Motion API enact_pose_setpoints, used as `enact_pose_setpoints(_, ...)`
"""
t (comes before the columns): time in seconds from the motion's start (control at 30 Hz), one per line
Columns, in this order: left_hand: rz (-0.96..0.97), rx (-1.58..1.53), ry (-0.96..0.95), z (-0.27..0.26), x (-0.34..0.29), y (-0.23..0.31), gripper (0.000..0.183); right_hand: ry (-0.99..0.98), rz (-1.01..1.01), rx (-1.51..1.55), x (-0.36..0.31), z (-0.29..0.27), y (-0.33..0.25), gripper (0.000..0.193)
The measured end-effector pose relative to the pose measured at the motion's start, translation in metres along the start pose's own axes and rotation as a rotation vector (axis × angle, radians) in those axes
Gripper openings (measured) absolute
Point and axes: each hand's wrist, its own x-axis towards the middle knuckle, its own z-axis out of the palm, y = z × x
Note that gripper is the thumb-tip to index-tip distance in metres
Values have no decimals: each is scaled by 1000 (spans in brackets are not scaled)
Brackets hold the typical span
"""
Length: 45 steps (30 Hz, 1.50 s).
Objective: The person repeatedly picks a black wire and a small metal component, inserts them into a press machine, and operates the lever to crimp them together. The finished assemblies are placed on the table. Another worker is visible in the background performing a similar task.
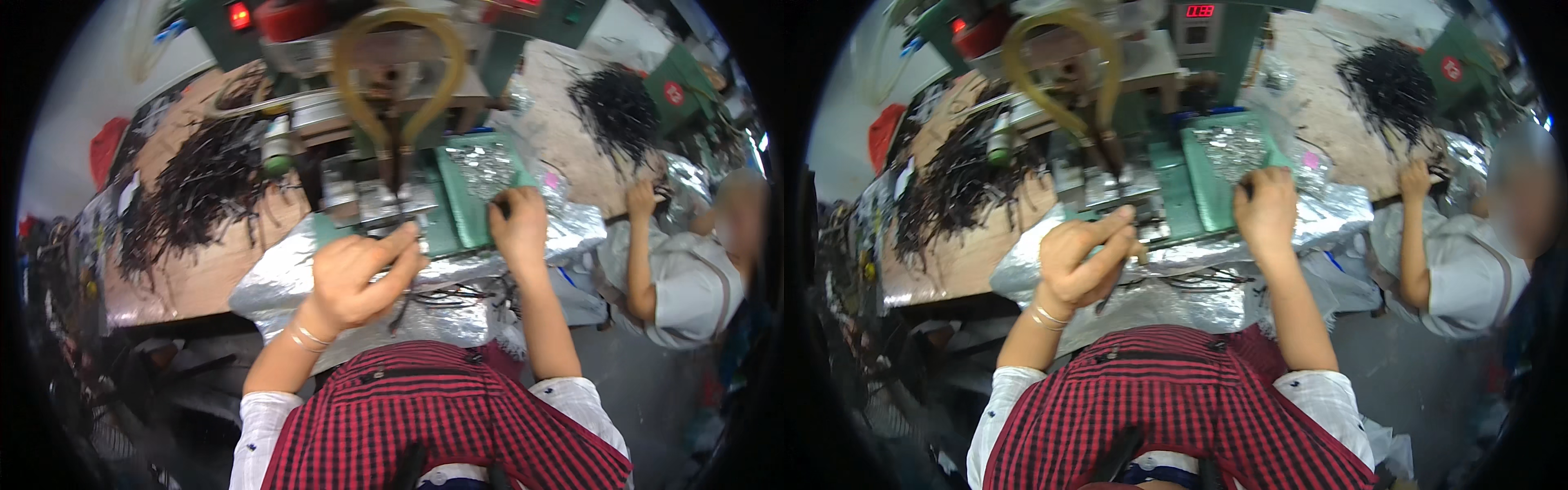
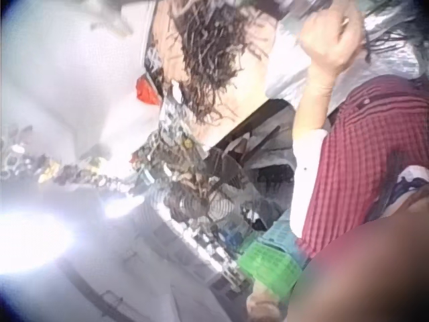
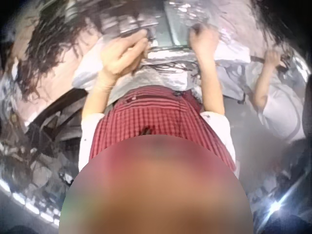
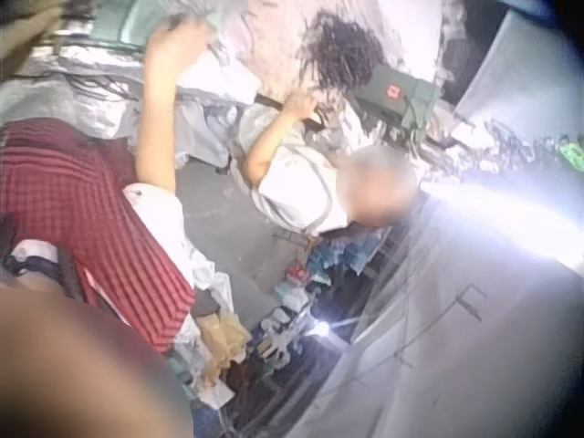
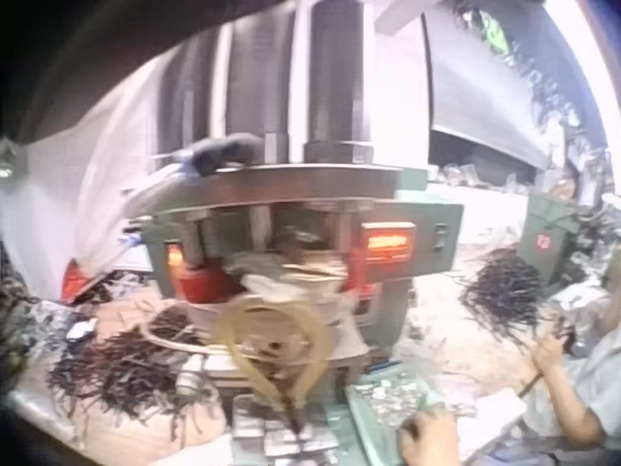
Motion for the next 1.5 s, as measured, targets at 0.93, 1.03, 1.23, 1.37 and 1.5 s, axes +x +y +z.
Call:
enact_pose_setpoints(0.93,-1083,823,-854,-61,-116,-133,21,53,210,527,-22,-18,-8,17)
enact_pose_setpoints(1.03,-1080,825,-863,-64,-130,-137,21,-59,79,686,-2,-32,-48,16)
enact_pose_setpoints(1.23,-911,571,-257,-62,-130,-126,18,49,-9,1042,25,-1,-109,34)
enact_pose_setpoints(1.37,-945,-324,477,-59,-66,-77,10,26,104,1200,21,5,-121,50)
enact_pose_setpoints(1.5,-328,-456,455,-70,30,-42,7,-2,117,1275,21,-1,-137,55)
